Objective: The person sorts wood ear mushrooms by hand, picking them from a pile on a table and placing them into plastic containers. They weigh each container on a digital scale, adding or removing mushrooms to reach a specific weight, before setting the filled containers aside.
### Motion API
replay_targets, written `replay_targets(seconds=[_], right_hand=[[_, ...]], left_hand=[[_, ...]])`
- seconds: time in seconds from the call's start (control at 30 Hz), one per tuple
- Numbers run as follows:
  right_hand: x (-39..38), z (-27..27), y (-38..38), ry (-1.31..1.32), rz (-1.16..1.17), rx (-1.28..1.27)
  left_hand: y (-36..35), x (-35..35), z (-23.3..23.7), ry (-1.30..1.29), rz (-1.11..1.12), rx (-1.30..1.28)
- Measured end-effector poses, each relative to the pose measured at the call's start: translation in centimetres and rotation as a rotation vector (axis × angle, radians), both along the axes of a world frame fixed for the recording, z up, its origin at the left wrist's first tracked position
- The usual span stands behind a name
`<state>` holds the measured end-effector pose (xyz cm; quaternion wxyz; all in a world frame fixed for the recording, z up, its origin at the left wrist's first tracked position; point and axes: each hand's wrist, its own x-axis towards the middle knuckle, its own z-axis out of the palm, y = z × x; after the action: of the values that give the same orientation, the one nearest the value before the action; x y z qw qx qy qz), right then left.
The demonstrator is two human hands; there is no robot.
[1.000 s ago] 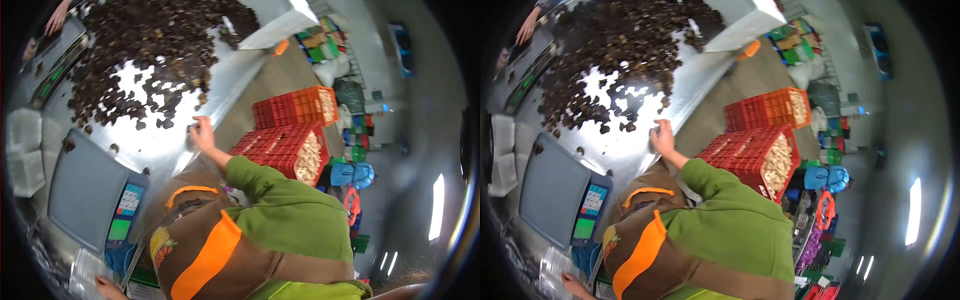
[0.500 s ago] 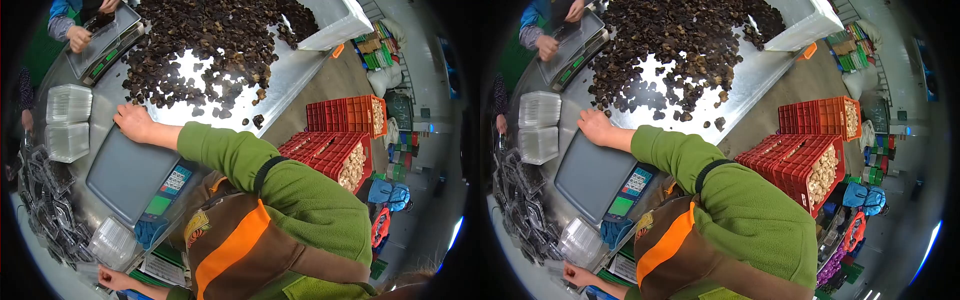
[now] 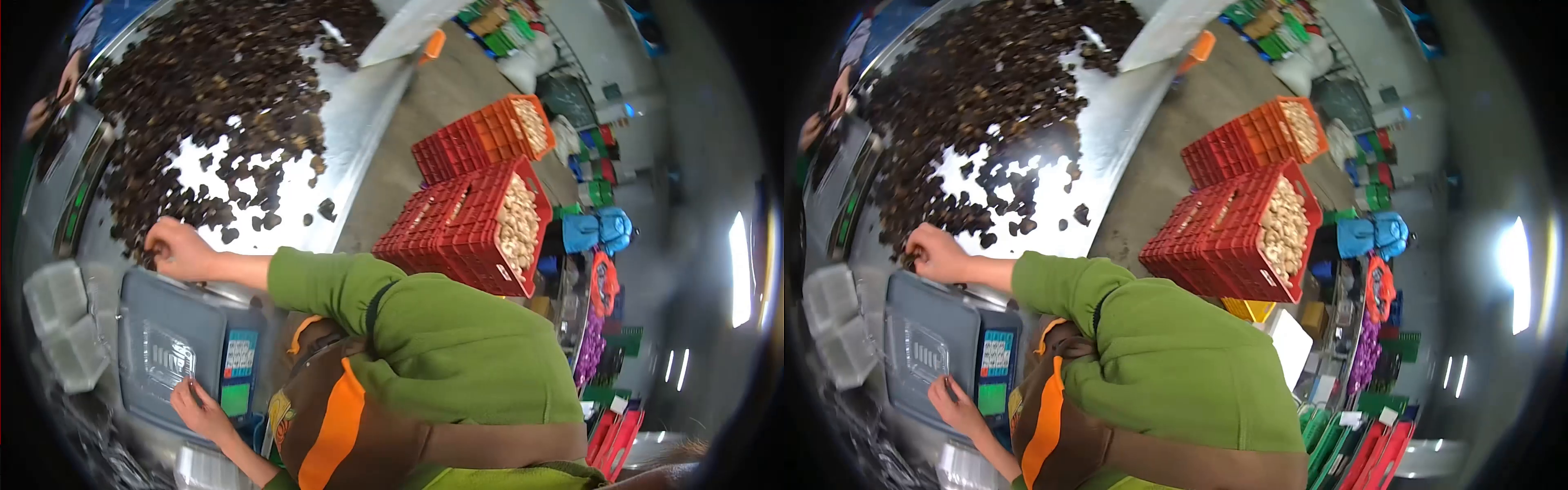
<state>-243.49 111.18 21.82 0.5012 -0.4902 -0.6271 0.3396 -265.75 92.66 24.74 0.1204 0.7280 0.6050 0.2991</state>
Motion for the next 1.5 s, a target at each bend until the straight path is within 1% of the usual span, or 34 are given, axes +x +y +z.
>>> replay_targets(seconds=[0.07,0.13,0.2,0.27,0.33,0.37,0.4,0.47,0.5,0.53,0.6,0.63,0.67,0.73,0.77,0.8,0.87,0.93,1.03,1.07,1.13,1.2,1.23,1.27,1.33,1.4,1.43,1.47,1.5], right_hand=[[5.5,-2.8,0.1,0.086,-0.261,0.025],[12.5,-5.4,-0.1,0.096,-0.515,-0.047],[20.2,-9.0,-0.5,-0.014,-0.721,0.027],[26.5,-9.4,-2.0,-0.055,-0.748,-0.194],[30.1,-9.5,-3.1,-0.648,-0.843,-0.202],[31.6,-9.8,-3.1,-0.591,-0.821,-0.363],[32.1,-10.4,-2.6,-0.589,-0.822,-0.365],[32.3,-11.8,-1.5,-0.676,-0.807,-0.402],[31.6,-11.6,-0.5,-0.675,-0.754,-0.437],[30.6,-11.5,0.8,-0.719,-0.763,-0.384],[29.5,-11.5,3.7,-0.654,-0.814,-0.341],[29.3,-11.5,5.3,-0.597,-0.795,-0.280],[29.2,-11.4,6.7,-0.623,-0.775,-0.265],[29.4,-11.0,9.9,-0.595,-0.721,-0.227],[29.8,-10.6,11.4,-0.606,-0.659,-0.158],[30.3,-10.1,13.0,-0.617,-0.598,-0.148],[31.3,-8.9,15.9,-0.628,-0.443,-0.193],[31.9,-7.6,18.6,-0.780,-0.303,-0.201],[31.9,-7.0,21.0,-1.000,-0.120,-0.383],[31.5,-6.9,21.4,-1.064,-0.063,-0.443],[30.4,-6.9,20.7,-1.045,-0.069,-0.472],[29.3,-7.7,19.5,-0.974,-0.127,-0.543],[28.3,-7.9,18.6,-0.963,-0.186,-0.532],[27.7,-8.3,18.0,-0.935,-0.196,-0.546],[26.8,-8.4,16.3,-0.871,-0.209,-0.503],[26.0,-7.8,14.4,-0.796,-0.250,-0.419],[25.5,-7.6,13.2,-0.725,-0.301,-0.309],[24.9,-7.3,12.1,-0.694,-0.344,-0.228],[24.3,-6.8,11.0,-0.703,-0.351,-0.226]], left_hand=[[0.7,0.4,-0.4,0.182,-0.079,-0.068],[0.7,0.4,-1.2,0.151,-0.102,-0.089],[0.7,1.2,-0.8,0.132,-0.066,-0.096],[0.8,1.5,-1.0,0.132,-0.048,-0.103],[1.0,1.4,-1.4,0.111,-0.031,-0.123],[1.3,1.6,-1.3,0.106,-0.020,-0.119],[1.5,1.7,-1.3,0.108,-0.021,-0.120],[1.8,2.5,-1.1,0.068,0.029,-0.161],[3.0,3.8,0.3,0.227,0.055,-0.061],[3.3,4.3,0.3,0.230,0.060,-0.065],[3.5,4.8,0.3,0.253,0.113,-0.109],[3.6,5.1,0.3,0.257,0.121,-0.112],[3.8,5.5,0.3,0.281,0.126,-0.109],[4.0,6.4,0.5,0.310,0.146,-0.109],[4.0,6.8,0.7,0.296,0.177,-0.153],[4.1,7.0,0.8,0.280,0.207,-0.197],[4.1,7.4,0.7,0.281,0.224,-0.193],[4.2,7.7,0.9,0.281,0.235,-0.187],[4.9,8.6,1.5,0.264,0.243,-0.228],[5.0,8.8,1.6,0.269,0.237,-0.205],[5.0,8.7,1.5,0.273,0.230,-0.175],[4.7,8.2,0.5,0.149,0.218,-0.244],[4.5,7.6,-0.3,0.147,0.225,-0.239],[4.5,7.0,-0.9,0.139,0.193,-0.233],[4.2,6.6,-1.0,0.134,0.173,-0.232],[4.3,6.5,-0.3,0.166,0.107,-0.235],[4.0,6.0,-0.4,0.157,0.076,-0.229],[3.7,5.4,-0.3,0.156,0.093,-0.230],[3.5,5.1,-0.1,0.151,0.046,-0.226]])
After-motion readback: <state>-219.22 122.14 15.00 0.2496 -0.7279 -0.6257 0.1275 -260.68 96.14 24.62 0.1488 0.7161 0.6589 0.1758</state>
